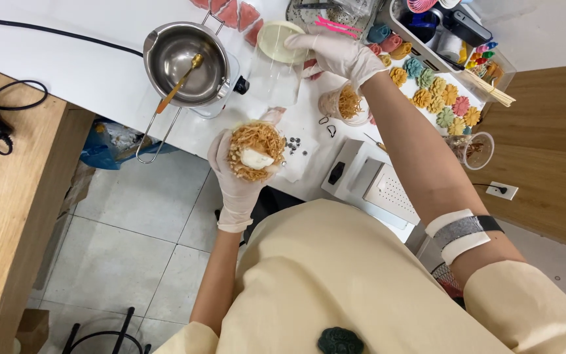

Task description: Decorating a candle with dried flower petals, wax shapes, and aromatics.

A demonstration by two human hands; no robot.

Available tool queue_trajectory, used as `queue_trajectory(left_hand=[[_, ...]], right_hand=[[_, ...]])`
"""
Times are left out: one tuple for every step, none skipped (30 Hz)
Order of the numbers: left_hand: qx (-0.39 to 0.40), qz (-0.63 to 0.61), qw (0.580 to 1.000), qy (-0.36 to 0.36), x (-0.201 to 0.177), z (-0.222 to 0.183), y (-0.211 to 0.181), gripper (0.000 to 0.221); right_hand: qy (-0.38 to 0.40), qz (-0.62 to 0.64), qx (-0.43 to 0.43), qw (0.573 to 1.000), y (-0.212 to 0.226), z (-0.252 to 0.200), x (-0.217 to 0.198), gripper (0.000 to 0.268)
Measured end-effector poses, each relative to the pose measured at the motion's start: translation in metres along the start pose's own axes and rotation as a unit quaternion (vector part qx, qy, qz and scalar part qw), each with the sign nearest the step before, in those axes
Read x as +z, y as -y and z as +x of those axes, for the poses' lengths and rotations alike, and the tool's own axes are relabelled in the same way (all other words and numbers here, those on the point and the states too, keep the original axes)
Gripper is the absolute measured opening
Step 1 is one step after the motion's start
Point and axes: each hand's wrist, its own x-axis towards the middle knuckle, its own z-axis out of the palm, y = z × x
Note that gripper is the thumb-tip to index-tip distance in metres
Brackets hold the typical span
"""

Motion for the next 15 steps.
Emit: queue_trajectory(left_hand=[[0.016,0.016,1.0,-0.018,-0.006,0.0,-0.008,0.116],[0.033,0.031,0.998,-0.035,-0.011,0.0,-0.016,0.114],[0.034,0.032,0.998,-0.034,-0.016,-0.002,-0.019,0.114],[0.003,0.011,0.999,-0.035,-0.02,-0.005,-0.023,0.111],[-0.027,-0.009,0.999,-0.036,-0.025,-0.006,-0.026,0.108],[-0.025,-0.008,0.999,-0.035,-0.029,-0.004,-0.031,0.108],[-0.027,0.0,0.999,-0.036,-0.033,-0.001,-0.037,0.109],[-0.028,0.009,0.999,-0.038,-0.037,0.002,-0.042,0.111],[-0.026,0.009,0.999,-0.037,-0.038,0.003,-0.045,0.111],[-0.03,-0.002,0.999,-0.042,-0.039,0.005,-0.048,0.112],[-0.032,-0.012,0.998,-0.047,-0.04,0.007,-0.05,0.113],[-0.03,-0.011,0.998,-0.047,-0.039,0.008,-0.051,0.113],[-0.046,-0.028,0.997,-0.047,-0.038,0.01,-0.052,0.114],[-0.062,-0.045,0.996,-0.047,-0.037,0.011,-0.054,0.114],[-0.059,-0.045,0.996,-0.045,-0.036,0.013,-0.055,0.114]], right_hand=[[0.007,-0.077,0.006,0.997,0.001,-0.001,0.002,0.059],[0.015,-0.154,0.011,0.988,0.002,-0.002,0.004,0.06],[0.014,-0.152,0.011,0.988,0.007,-0.004,0.013,0.06],[0.017,-0.255,0.022,0.967,0.011,-0.007,0.023,0.063],[0.018,-0.354,0.033,0.934,0.016,-0.01,0.032,0.065],[0.017,-0.353,0.032,0.935,0.012,-0.008,0.036,0.065],[0.008,-0.398,0.026,0.917,0.007,-0.006,0.04,0.065],[-0.001,-0.441,0.02,0.897,0.002,-0.003,0.044,0.065],[-0.002,-0.44,0.019,0.898,-0.004,0.0,0.046,0.065],[-0.01,-0.414,0.021,0.91,-0.01,0.004,0.048,0.069],[-0.019,-0.388,0.023,0.921,-0.016,0.008,0.051,0.073],[-0.02,-0.387,0.02,0.922,-0.018,0.008,0.055,0.073],[-0.036,-0.383,0.024,0.923,-0.021,0.008,0.06,0.072],[-0.053,-0.378,0.027,0.924,-0.024,0.007,0.064,0.072],[-0.055,-0.376,0.026,0.924,-0.026,0.007,0.067,0.072]])
